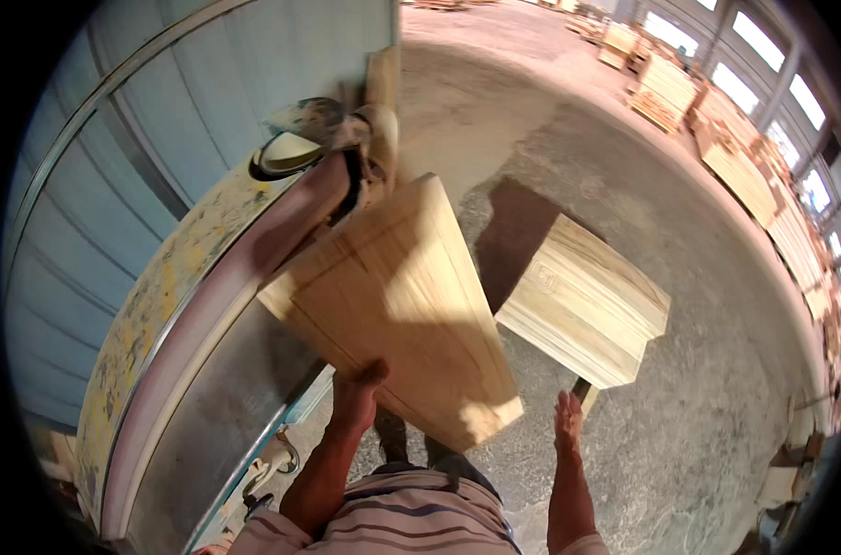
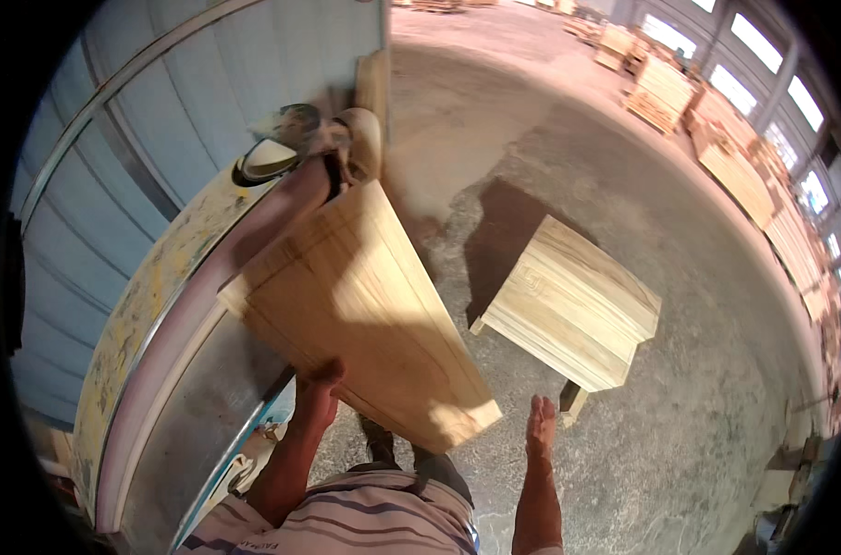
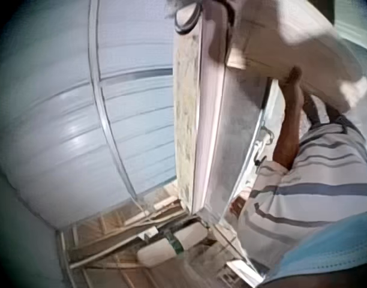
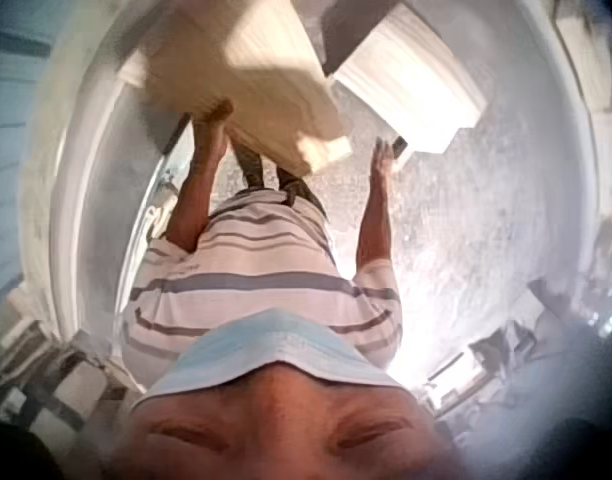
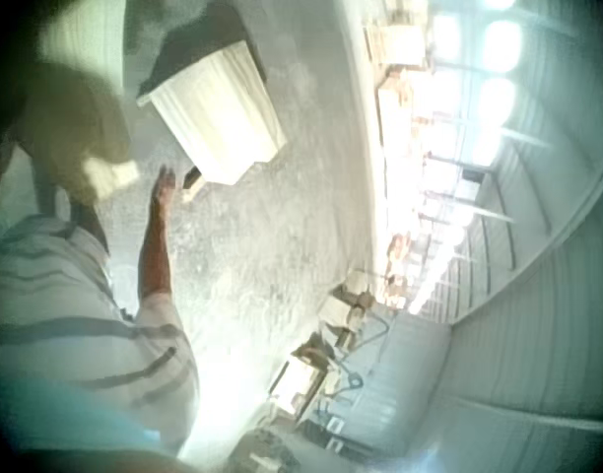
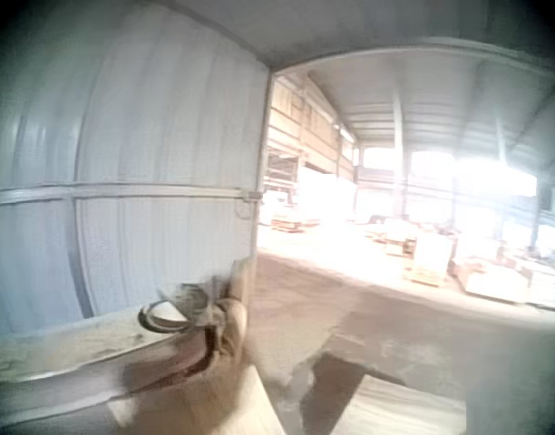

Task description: The person picks up a wooden board and sands its edges and faces against a large belt sander.

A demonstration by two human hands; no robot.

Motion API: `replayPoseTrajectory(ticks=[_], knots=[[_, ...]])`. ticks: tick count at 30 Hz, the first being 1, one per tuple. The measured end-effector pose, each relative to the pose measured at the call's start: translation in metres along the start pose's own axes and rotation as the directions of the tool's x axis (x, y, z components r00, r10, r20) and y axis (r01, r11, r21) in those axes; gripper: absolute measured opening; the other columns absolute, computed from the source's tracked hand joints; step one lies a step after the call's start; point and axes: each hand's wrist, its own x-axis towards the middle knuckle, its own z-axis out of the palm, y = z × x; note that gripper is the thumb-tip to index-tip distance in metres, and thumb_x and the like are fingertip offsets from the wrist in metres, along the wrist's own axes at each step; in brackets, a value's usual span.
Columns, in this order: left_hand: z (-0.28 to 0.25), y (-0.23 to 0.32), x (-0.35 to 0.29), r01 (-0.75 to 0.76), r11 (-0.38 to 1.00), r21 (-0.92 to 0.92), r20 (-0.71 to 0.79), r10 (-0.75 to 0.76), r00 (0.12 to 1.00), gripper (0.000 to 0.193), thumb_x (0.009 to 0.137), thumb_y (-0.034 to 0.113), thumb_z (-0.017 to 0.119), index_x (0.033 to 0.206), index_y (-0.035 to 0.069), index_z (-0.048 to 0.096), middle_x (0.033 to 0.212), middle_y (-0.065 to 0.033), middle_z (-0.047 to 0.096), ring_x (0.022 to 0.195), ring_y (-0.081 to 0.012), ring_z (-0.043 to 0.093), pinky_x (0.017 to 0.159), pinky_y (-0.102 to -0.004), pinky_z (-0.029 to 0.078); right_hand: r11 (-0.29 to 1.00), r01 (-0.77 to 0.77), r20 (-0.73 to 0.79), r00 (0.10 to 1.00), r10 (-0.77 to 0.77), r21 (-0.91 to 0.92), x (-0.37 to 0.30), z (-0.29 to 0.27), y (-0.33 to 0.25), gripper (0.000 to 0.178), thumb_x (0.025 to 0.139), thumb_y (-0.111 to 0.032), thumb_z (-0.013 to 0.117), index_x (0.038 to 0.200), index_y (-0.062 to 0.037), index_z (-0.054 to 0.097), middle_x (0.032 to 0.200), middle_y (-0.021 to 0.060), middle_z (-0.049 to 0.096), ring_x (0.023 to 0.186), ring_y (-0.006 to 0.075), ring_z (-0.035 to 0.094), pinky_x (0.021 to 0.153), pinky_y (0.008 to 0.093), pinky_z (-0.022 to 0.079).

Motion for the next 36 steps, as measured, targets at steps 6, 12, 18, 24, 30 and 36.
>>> replayPoseTrajectory(ticks=[6,12,18,24,30,36], knots=[[0.001,0.006,-0.022,-0.082,0.932,0.353,0.174,0.020,0.984,0.033,0.071,0.012,0.072,0.098,-0.003,0.059,0.092,-0.0072,0.063,0.085,-0.0157,0.058,0.071,-0.0297,0.048,0.772,0.077,0.106,0.977,-0.184,0.631,-0.031,0.059,-0.263,0.060,0.089,-0.039,0.048,0.130,0.0042,0.035,0.123,0.0160,0.048,0.113,0.0245,0.046,0.097,0.0368,0.036],[-0.035,0.000,-0.019,-0.186,0.684,0.705,0.283,-0.030,0.959,0.033,0.068,0.014,0.073,0.095,-0.002,0.061,0.086,-0.0124,0.066,0.077,-0.0171,0.062,0.067,-0.0296,0.048,0.762,0.089,0.255,0.912,-0.321,0.641,-0.059,0.065,-0.254,0.040,0.091,-0.021,0.049,0.127,-0.0041,0.043,0.119,0.0072,0.051,0.110,0.0163,0.045,0.096,0.0298,0.033],[-0.061,0.000,-0.034,-0.252,0.668,0.700,0.373,-0.041,0.927,0.032,0.069,0.007,0.073,0.098,0.002,0.060,0.085,-0.0090,0.065,0.079,-0.0163,0.061,0.071,-0.0298,0.048,0.881,-0.043,0.260,0.961,-0.092,0.471,-0.086,0.074,-0.272,0.067,0.083,-0.053,0.050,0.119,0.0044,0.045,0.116,0.0158,0.053,0.108,0.0258,0.049,0.093,0.0381,0.038],[-0.078,-0.025,-0.038,-0.214,0.708,0.673,0.404,-0.110,0.908,0.029,0.070,0.007,0.073,0.097,0.006,0.061,0.087,-0.0065,0.064,0.080,-0.0135,0.060,0.070,-0.0282,0.047,0.877,-0.070,0.149,0.989,-0.001,0.475,-0.098,0.071,-0.252,0.044,0.086,-0.036,0.054,0.106,0.0035,0.052,0.103,0.0183,0.059,0.094,0.0246,0.059,0.088,0.0379,0.046],[-0.073,-0.027,-0.039,-0.128,0.749,0.650,0.396,-0.190,0.898,0.025,0.071,0.011,0.072,0.093,0.005,0.062,0.076,-0.0046,0.062,0.071,-0.0117,0.057,0.063,-0.0279,0.046,0.970,0.240,-0.098,0.967,-0.235,0.044,-0.119,0.060,-0.264,0.047,0.089,-0.039,0.048,0.112,0.0022,0.050,0.108,0.0187,0.057,0.101,0.0284,0.056,0.085,0.0386,0.047],[-0.072,-0.046,-0.034,-0.187,0.789,0.585,0.500,-0.170,0.849,0.025,0.070,0.012,0.073,0.091,0.004,0.061,0.073,-0.0044,0.061,0.070,-0.0106,0.056,0.062,-0.0277,0.045,0.510,0.763,0.207,0.616,-0.760,-0.398,-0.177,0.096,-0.303,0.043,0.076,-0.022,0.066,0.115,-0.0085,0.054,0.126,0.0156,0.045,0.120,0.0327,0.039,0.096,0.0455,0.035]])
